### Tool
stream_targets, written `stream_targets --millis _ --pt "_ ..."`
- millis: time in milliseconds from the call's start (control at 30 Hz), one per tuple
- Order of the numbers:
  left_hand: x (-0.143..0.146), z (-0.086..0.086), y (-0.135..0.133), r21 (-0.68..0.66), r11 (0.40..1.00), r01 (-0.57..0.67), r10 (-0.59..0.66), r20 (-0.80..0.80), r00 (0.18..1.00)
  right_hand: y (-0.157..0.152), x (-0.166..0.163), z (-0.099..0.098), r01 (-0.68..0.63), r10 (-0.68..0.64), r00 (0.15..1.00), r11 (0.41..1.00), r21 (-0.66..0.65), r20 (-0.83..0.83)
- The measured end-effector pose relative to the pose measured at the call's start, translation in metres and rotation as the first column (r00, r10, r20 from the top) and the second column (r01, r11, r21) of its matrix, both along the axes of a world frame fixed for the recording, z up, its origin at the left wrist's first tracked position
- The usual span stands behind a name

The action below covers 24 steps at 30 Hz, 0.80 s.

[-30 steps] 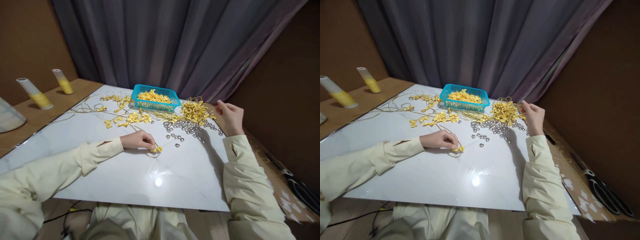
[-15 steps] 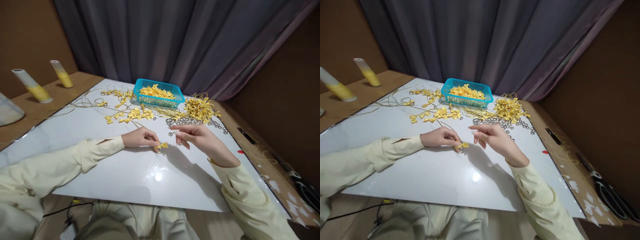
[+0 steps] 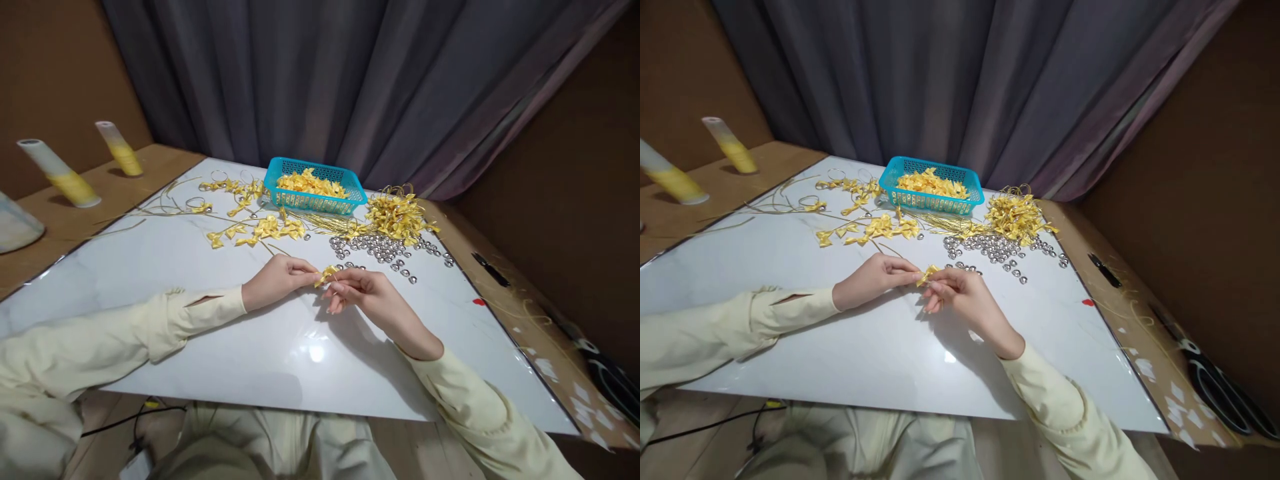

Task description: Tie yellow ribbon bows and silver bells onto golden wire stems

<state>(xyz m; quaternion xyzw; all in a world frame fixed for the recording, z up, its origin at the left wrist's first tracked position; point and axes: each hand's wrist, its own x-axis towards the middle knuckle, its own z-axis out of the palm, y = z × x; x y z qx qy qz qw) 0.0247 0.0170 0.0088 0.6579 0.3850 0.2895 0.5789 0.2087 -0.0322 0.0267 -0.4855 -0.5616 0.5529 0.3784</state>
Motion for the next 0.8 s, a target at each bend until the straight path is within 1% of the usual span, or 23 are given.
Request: stream_targets --millis 100,200,300,400,633,800 --pt "0.002 -0.002 -0.005 -0.019 0.999 -0.043 0.044 0.039 0.998 -0.003 -0.006 -0.003 0.002 -0.004 0.998 1.000 0.027 0.070" --pt "0.003 -0.002 -0.009 -0.002 0.998 -0.064 0.064 0.051 0.997 -0.008 -0.011 -0.002 0.010 -0.025 0.981 0.997 0.082 0.193" --pt "0.005 -0.002 -0.012 0.016 0.996 -0.093 0.092 0.048 0.995 -0.009 -0.015 -0.001 0.020 -0.047 0.968 0.994 0.107 0.248" --pt "0.007 -0.002 -0.014 0.003 0.993 -0.119 0.119 0.064 0.991 -0.009 -0.017 -0.001 0.038 -0.058 0.970 0.995 0.087 0.237" --pt "0.015 -0.002 -0.021 -0.134 0.976 -0.169 0.188 0.143 0.972 -0.009 -0.018 -0.007 0.074 -0.081 0.982 0.996 0.048 0.172" --pt "0.020 -0.001 -0.022 -0.103 0.973 -0.206 0.216 0.105 0.971 -0.007 -0.019 -0.012 0.093 -0.095 0.986 0.995 0.021 0.140"
